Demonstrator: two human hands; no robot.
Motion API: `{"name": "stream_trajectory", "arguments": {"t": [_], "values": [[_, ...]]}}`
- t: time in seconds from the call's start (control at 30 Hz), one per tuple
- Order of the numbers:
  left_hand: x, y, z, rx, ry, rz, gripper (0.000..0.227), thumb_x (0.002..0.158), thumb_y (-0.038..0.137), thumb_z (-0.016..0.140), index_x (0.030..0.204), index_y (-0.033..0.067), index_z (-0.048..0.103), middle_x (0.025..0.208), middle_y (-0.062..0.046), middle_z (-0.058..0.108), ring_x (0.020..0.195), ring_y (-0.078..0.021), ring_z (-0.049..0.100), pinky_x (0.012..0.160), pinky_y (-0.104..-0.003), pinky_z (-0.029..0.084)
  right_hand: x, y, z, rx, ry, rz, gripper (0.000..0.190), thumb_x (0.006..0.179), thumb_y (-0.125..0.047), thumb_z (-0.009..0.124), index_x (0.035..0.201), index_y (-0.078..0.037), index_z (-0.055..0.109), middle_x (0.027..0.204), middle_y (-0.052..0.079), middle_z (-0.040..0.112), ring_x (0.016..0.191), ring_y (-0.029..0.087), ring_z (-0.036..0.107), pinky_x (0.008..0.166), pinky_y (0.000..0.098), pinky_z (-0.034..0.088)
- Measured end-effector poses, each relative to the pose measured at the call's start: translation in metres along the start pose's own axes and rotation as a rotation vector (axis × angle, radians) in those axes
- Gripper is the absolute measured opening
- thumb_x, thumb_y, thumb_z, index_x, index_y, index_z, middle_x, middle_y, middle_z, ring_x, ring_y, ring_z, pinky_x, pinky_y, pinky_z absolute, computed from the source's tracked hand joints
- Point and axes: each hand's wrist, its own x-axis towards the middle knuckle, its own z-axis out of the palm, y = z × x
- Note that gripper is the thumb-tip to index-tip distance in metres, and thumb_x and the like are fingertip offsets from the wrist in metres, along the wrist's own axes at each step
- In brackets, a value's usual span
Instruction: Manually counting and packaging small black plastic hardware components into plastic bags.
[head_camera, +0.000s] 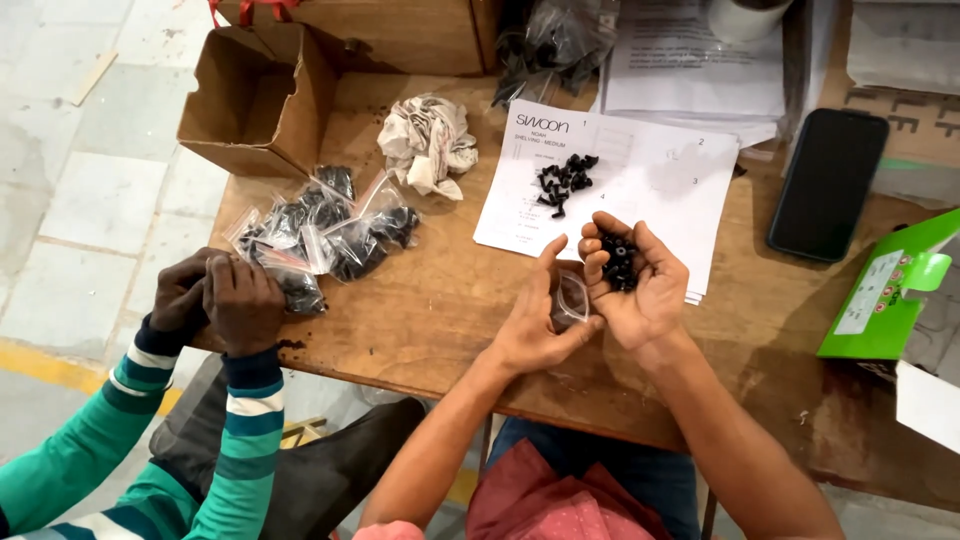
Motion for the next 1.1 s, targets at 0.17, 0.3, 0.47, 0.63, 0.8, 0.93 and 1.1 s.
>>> {"name": "stream_trajectory", "arguments": {"t": [0.17, 0.3, 0.47, 0.63, 0.8, 0.93, 1.1], "values": [[0.005, 0.007, -0.004, 0.006, -0.015, -0.200, 0.088, 0.078, 0.004, 0.071, 0.158, 0.0027, 0.036, 0.120, -0.017, 0.067, 0.111, -0.0298, 0.069, 0.097, -0.036, 0.056, 0.001, 0.002, 0.000, 0.007, 0.005, 0.005, 0.046, 0.111, -0.024, 0.046, 0.126, 0.017, 0.058, 0.114, 0.027, 0.063, 0.100, 0.031, 0.063, 0.086, 0.0324, 0.062], [0.008, 0.010, -0.003, 0.049, 0.065, -0.101, 0.081, 0.077, 0.001, 0.070, 0.152, 0.0014, 0.042, 0.131, -0.020, 0.064, 0.120, -0.0330, 0.066, 0.101, -0.037, 0.054, 0.001, 0.002, -0.002, 0.017, -0.006, 0.014, 0.045, 0.111, -0.025, 0.046, 0.125, 0.016, 0.059, 0.114, 0.027, 0.063, 0.100, 0.031, 0.064, 0.086, 0.0329, 0.062], [0.008, 0.007, -0.002, 0.069, 0.092, -0.089, 0.076, 0.081, -0.002, 0.072, 0.151, 0.0031, 0.044, 0.123, -0.020, 0.069, 0.110, -0.0342, 0.071, 0.092, -0.038, 0.058, 0.001, 0.004, -0.002, 0.005, -0.016, 0.026, 0.045, 0.111, -0.025, 0.046, 0.125, 0.015, 0.060, 0.114, 0.026, 0.063, 0.100, 0.030, 0.063, 0.086, 0.0326, 0.062], [0.010, 0.010, -0.001, 0.029, 0.106, -0.225, 0.082, 0.079, -0.004, 0.070, 0.153, 0.0049, 0.038, 0.109, -0.016, 0.072, 0.095, -0.0310, 0.074, 0.082, -0.037, 0.059, 0.001, 0.004, -0.005, 0.016, -0.039, 0.035, 0.045, 0.111, -0.025, 0.047, 0.126, 0.015, 0.059, 0.115, 0.025, 0.063, 0.101, 0.030, 0.063, 0.087, 0.0324, 0.061], [0.012, 0.017, 0.009, 0.104, 0.188, -0.233, 0.077, 0.079, -0.007, 0.068, 0.151, 0.0043, 0.042, 0.109, -0.016, 0.073, 0.096, -0.0311, 0.074, 0.083, -0.038, 0.059, 0.003, 0.003, -0.007, 0.013, -0.051, 0.026, 0.045, 0.111, -0.026, 0.048, 0.126, 0.015, 0.059, 0.115, 0.025, 0.063, 0.101, 0.030, 0.062, 0.087, 0.0327, 0.061], [0.010, 0.023, 0.024, 0.156, 0.303, -0.253, 0.064, 0.077, -0.007, 0.068, 0.139, 0.0034, 0.053, 0.110, -0.017, 0.072, 0.100, -0.0332, 0.073, 0.086, -0.040, 0.058, 0.005, 0.001, -0.006, 0.018, -0.013, 0.005, 0.045, 0.110, -0.026, 0.048, 0.125, 0.015, 0.059, 0.115, 0.025, 0.063, 0.101, 0.030, 0.061, 0.086, 0.0328, 0.061], [0.008, 0.021, 0.033, 0.237, 0.310, -0.289, 0.059, 0.079, -0.002, 0.073, 0.134, 0.0026, 0.054, 0.113, -0.019, 0.068, 0.103, -0.0353, 0.069, 0.087, -0.041, 0.057, 0.004, -0.002, -0.005, 0.051, 0.018, -0.012, 0.044, 0.110, -0.025, 0.049, 0.125, 0.015, 0.059, 0.115, 0.026, 0.062, 0.100, 0.030, 0.061, 0.086, 0.0328, 0.061]]}}
